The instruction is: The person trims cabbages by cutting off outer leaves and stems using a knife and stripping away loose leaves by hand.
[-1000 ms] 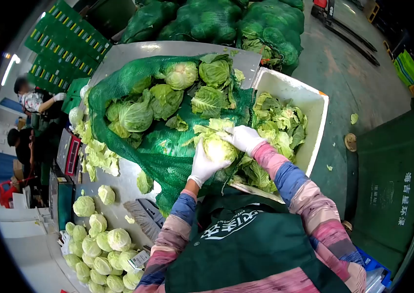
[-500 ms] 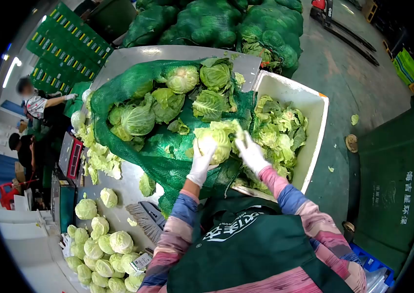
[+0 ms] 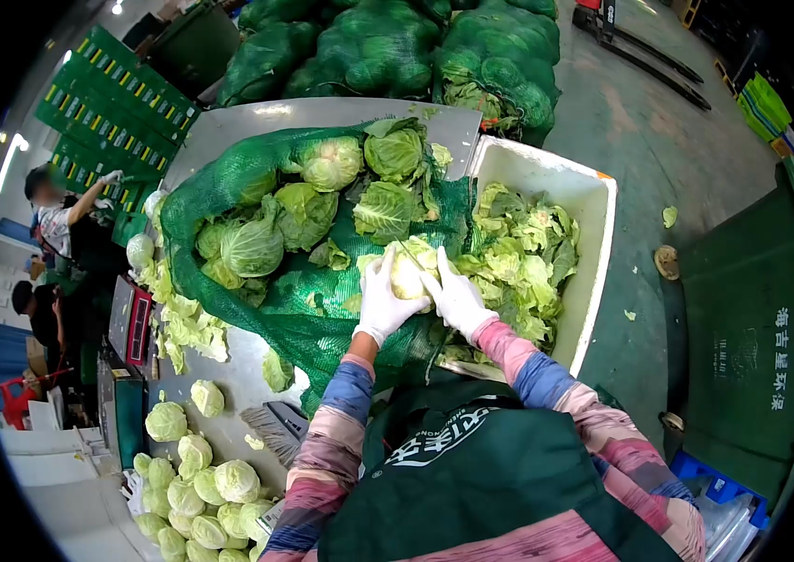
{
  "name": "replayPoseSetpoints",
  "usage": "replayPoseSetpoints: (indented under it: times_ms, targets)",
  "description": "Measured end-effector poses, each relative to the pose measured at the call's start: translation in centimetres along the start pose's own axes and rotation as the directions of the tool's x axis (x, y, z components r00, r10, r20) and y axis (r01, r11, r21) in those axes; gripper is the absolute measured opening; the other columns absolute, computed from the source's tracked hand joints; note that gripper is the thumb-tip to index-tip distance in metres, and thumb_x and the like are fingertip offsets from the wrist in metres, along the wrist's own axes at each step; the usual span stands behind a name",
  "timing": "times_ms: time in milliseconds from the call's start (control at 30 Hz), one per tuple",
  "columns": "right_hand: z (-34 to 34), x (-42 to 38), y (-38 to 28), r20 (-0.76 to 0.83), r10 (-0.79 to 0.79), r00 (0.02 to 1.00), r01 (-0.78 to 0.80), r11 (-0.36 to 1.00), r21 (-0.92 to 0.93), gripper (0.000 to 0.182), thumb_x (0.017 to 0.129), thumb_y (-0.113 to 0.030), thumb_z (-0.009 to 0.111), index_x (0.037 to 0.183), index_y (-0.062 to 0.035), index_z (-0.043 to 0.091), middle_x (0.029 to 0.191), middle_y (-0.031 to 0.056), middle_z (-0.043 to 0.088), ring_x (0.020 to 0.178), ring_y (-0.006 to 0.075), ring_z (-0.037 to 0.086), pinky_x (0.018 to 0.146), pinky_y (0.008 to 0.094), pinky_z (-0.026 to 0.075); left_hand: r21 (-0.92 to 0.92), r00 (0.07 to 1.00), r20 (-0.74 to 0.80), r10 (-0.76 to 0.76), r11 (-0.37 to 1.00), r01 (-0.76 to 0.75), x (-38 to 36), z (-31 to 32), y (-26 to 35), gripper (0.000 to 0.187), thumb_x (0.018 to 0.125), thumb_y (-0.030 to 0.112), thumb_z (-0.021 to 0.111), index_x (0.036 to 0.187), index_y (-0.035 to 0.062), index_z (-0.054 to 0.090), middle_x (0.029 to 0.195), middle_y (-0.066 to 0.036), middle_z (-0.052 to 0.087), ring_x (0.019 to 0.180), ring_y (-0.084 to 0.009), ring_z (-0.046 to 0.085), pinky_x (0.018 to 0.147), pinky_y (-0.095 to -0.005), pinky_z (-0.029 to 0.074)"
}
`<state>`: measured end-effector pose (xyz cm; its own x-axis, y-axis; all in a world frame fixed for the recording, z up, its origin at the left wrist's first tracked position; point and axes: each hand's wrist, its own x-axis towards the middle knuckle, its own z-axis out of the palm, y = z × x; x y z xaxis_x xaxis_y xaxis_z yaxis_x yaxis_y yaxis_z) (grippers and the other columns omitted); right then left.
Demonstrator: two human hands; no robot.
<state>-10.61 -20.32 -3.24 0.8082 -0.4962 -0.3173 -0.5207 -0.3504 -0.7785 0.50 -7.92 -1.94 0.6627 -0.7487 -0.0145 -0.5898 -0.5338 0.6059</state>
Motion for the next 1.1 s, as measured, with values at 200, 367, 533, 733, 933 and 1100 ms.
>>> replayPoseSetpoints:
  times_ms: [200, 367, 533, 733, 933, 1100]
  targets:
    - [-1.3, 0.3, -0.6, 0.047, 0.053, 0.997, -0.064, 0.959, 0.277, 0.061, 0.097, -0.041, 0.048, 0.15, -0.0184, 0.03, 0.071, 0.0147, 0.063, 0.046, 0.0179, 0.055, 0.049, 0.0332, 0.049, -0.074, 0.996, -0.092, -0.018, 0.997, 0.011, -1.1, 0.2, -0.3, 0.101, 0.058, 0.033, 0.088, 0.139, -0.0005, 0.037, 0.128, -0.022, 0.041, 0.122, -0.0372, 0.043, 0.106, -0.0412, 0.037]
    - [-1.7, 4.6, 10.0, -0.062, 0.225, 0.972, -0.221, 0.973, 0.071, 0.05, 0.098, -0.044, 0.047, 0.142, -0.0201, 0.044, 0.091, 0.0176, 0.067, 0.069, 0.0284, 0.063, 0.062, 0.0398, 0.051, -0.155, 0.979, -0.202, 0.019, 0.987, -0.051, -3.0, 0.6, -2.1, 0.103, 0.058, 0.031, 0.088, 0.14, -0.0001, 0.035, 0.129, -0.021, 0.041, 0.122, -0.0364, 0.042, 0.106, -0.0419, 0.036]
    - [-2.8, 2.1, 1.3, -0.029, 0.314, 0.949, -0.304, 0.936, 0.175, 0.067, 0.097, -0.048, 0.046, 0.151, -0.0183, 0.02, 0.084, 0.0201, 0.066, 0.069, 0.0366, 0.062, 0.067, 0.0432, 0.049, -0.609, 0.946, -0.162, -0.28, 0.783, 0.127, -3.8, 1.5, -3.6, 0.109, 0.061, 0.022, 0.087, 0.149, 0.0088, 0.024, 0.127, -0.023, 0.04, 0.117, -0.0366, 0.046, 0.103, -0.042, 0.039]
    - [0.2, 2.6, 1.7, 0.002, 0.089, 0.996, -0.081, 0.902, 0.424, 0.055, 0.098, -0.045, 0.045, 0.144, -0.0143, 0.04, 0.065, 0.0164, 0.062, 0.046, 0.0238, 0.058, 0.051, 0.0376, 0.048, 0.107, 0.995, 0.037, -0.091, 0.99, 0.087, -2.3, -2.7, 0.1, 0.107, 0.056, 0.011, 0.088, 0.148, 0.0148, 0.033, 0.136, -0.025, 0.04, 0.127, -0.0397, 0.043, 0.106, -0.0393, 0.039]
    - [-0.6, 0.8, 1.0, -0.034, -0.023, 0.999, 0.031, 0.971, 0.238, 0.056, 0.1, -0.04, 0.044, 0.141, -0.0031, 0.041, 0.063, 0.0155, 0.062, 0.045, 0.0236, 0.059, 0.05, 0.0366, 0.05, -0.045, 0.987, 0.064, 0.147, 0.988, -0.145, 0.1, -2.8, -1.0, 0.108, 0.05, 0.017, 0.091, 0.145, 0.0131, 0.039, 0.13, -0.019, 0.042, 0.121, -0.0391, 0.045, 0.105, -0.0397, 0.04]
    - [1.5, -1.0, 0.6, -0.059, -0.096, 0.994, 0.092, 0.993, -0.079, 0.076, 0.097, -0.043, 0.043, 0.149, 0.0018, 0.01, 0.073, 0.026, 0.064, 0.068, 0.0434, 0.062, 0.064, 0.0496, 0.049, 0.131, 0.997, 0.052, -0.052, 0.99, 0.045, 0.6, -1.2, 1.8, 0.104, 0.055, 0.039, 0.086, 0.141, 0.0037, 0.04, 0.121, -0.023, 0.038, 0.109, -0.0396, 0.053, 0.091, -0.0427, 0.049]
